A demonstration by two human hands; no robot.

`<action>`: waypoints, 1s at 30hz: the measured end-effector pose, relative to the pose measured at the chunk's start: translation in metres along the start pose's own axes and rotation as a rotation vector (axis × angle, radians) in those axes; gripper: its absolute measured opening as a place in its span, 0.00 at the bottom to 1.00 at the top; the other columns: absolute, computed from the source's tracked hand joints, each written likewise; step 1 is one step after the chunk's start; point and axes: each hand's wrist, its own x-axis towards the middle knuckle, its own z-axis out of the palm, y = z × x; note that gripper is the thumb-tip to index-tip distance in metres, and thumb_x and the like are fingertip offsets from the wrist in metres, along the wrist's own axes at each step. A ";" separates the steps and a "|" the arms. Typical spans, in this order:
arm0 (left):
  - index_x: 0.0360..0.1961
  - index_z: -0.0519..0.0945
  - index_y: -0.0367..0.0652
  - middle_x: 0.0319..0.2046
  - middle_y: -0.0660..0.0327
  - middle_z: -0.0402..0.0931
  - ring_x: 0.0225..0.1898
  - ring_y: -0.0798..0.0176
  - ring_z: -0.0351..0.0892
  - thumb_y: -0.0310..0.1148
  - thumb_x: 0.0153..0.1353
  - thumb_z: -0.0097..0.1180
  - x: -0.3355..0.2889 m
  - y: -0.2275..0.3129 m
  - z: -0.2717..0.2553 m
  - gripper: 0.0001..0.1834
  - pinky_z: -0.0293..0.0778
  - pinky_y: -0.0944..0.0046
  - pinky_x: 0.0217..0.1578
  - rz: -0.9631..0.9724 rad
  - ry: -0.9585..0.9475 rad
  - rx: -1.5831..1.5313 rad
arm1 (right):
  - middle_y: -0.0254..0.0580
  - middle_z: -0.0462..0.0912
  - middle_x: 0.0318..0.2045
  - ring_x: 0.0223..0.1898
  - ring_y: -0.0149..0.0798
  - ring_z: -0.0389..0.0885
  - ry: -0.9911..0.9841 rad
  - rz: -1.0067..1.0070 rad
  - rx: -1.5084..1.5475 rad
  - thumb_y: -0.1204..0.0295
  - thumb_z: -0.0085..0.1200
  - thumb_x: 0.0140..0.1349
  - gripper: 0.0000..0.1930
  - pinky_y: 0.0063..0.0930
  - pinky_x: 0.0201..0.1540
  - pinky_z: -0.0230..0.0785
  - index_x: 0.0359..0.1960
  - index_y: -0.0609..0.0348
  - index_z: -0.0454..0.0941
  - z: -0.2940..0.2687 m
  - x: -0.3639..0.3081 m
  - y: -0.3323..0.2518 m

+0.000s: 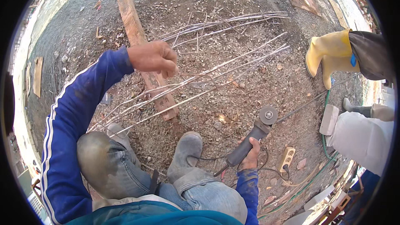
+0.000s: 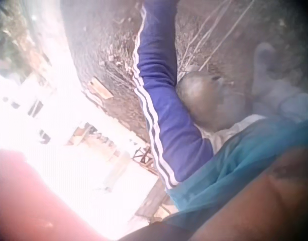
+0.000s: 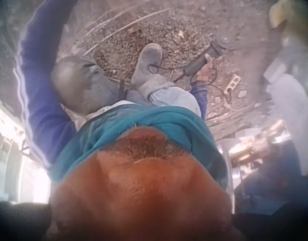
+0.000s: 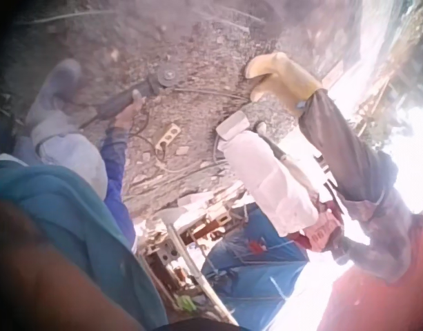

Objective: The person uses an angle grinder to cut through a bundle of thin metal rods resting on a wooden block and then repositions the cut pieces by hand.

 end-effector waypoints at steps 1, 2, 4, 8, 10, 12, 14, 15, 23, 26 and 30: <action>0.32 0.85 0.35 0.29 0.55 0.84 0.33 0.62 0.85 0.41 0.66 0.56 0.020 -0.027 -0.022 0.18 0.80 0.62 0.36 0.027 0.211 0.097 | 0.45 0.81 0.27 0.29 0.43 0.82 -0.005 0.014 -0.007 0.52 0.60 0.54 0.23 0.36 0.35 0.79 0.37 0.63 0.78 0.003 0.002 -0.001; 0.39 0.83 0.35 0.36 0.52 0.85 0.41 0.58 0.86 0.46 0.66 0.56 0.034 -0.034 -0.039 0.21 0.80 0.56 0.42 -0.088 0.404 0.486 | 0.45 0.81 0.27 0.29 0.43 0.82 -0.005 0.030 -0.016 0.52 0.60 0.54 0.23 0.35 0.35 0.79 0.37 0.63 0.78 0.004 0.003 -0.002; 0.46 0.80 0.35 0.43 0.49 0.83 0.48 0.53 0.83 0.49 0.63 0.58 0.064 -0.064 -0.044 0.25 0.78 0.52 0.47 -0.206 0.528 0.736 | 0.45 0.81 0.27 0.29 0.43 0.82 -0.005 0.044 -0.031 0.53 0.60 0.54 0.23 0.35 0.34 0.79 0.37 0.63 0.78 0.006 0.006 -0.002; 0.53 0.75 0.38 0.53 0.47 0.79 0.57 0.46 0.77 0.50 0.59 0.61 0.132 -0.116 -0.034 0.30 0.72 0.45 0.56 -0.360 0.744 0.872 | 0.46 0.82 0.28 0.28 0.42 0.82 -0.011 0.046 -0.035 0.54 0.60 0.54 0.23 0.34 0.34 0.79 0.37 0.64 0.78 0.003 0.008 -0.001; 0.51 0.77 0.41 0.51 0.49 0.80 0.56 0.46 0.78 0.46 0.57 0.61 0.151 -0.114 -0.047 0.25 0.71 0.44 0.56 -0.432 0.527 0.860 | 0.46 0.82 0.28 0.28 0.42 0.82 0.024 0.025 -0.068 0.54 0.60 0.54 0.23 0.34 0.33 0.79 0.38 0.64 0.78 0.007 0.003 -0.005; 0.48 0.78 0.46 0.49 0.54 0.82 0.55 0.50 0.80 0.38 0.55 0.59 0.156 -0.102 -0.059 0.18 0.70 0.44 0.54 -0.427 0.359 1.032 | 0.46 0.82 0.28 0.29 0.42 0.83 0.066 0.000 -0.093 0.55 0.60 0.54 0.23 0.34 0.33 0.79 0.38 0.65 0.79 0.010 -0.006 -0.007; 0.45 0.77 0.47 0.44 0.55 0.83 0.54 0.53 0.80 0.30 0.56 0.54 0.158 -0.103 -0.085 0.14 0.66 0.47 0.51 -0.327 0.472 1.163 | 0.46 0.82 0.28 0.29 0.41 0.83 0.093 -0.038 -0.105 0.55 0.60 0.54 0.23 0.34 0.32 0.79 0.39 0.66 0.79 0.016 -0.009 -0.008; 0.44 0.76 0.47 0.43 0.55 0.83 0.53 0.55 0.80 0.27 0.57 0.52 0.158 -0.085 -0.105 0.13 0.65 0.48 0.51 -0.359 0.521 1.243 | 0.46 0.83 0.29 0.29 0.41 0.83 0.089 -0.019 -0.109 0.56 0.60 0.54 0.23 0.34 0.32 0.79 0.39 0.66 0.79 0.014 -0.010 -0.008; 0.63 0.71 0.32 0.59 0.42 0.74 0.60 0.47 0.76 0.40 0.62 0.65 0.043 0.060 -0.191 0.33 0.71 0.53 0.61 0.576 1.306 0.843 | 0.46 0.83 0.31 0.29 0.40 0.83 0.046 -0.049 -0.143 0.57 0.60 0.52 0.24 0.34 0.32 0.80 0.42 0.65 0.76 0.019 -0.009 -0.004; 0.66 0.68 0.42 0.63 0.48 0.72 0.67 0.48 0.68 0.41 0.65 0.61 -0.031 0.003 -0.166 0.31 0.60 0.48 0.68 0.577 1.149 1.024 | 0.46 0.83 0.31 0.28 0.40 0.83 0.013 -0.123 -0.141 0.57 0.61 0.52 0.24 0.34 0.31 0.80 0.42 0.65 0.77 0.045 -0.012 -0.016; 0.74 0.56 0.40 0.71 0.44 0.60 0.73 0.42 0.58 0.64 0.59 0.60 -0.140 -0.142 -0.063 0.53 0.53 0.44 0.72 0.105 0.903 0.838 | 0.45 0.83 0.32 0.29 0.39 0.83 -0.086 0.032 -0.216 0.55 0.60 0.53 0.24 0.32 0.32 0.80 0.41 0.65 0.78 0.043 -0.007 -0.015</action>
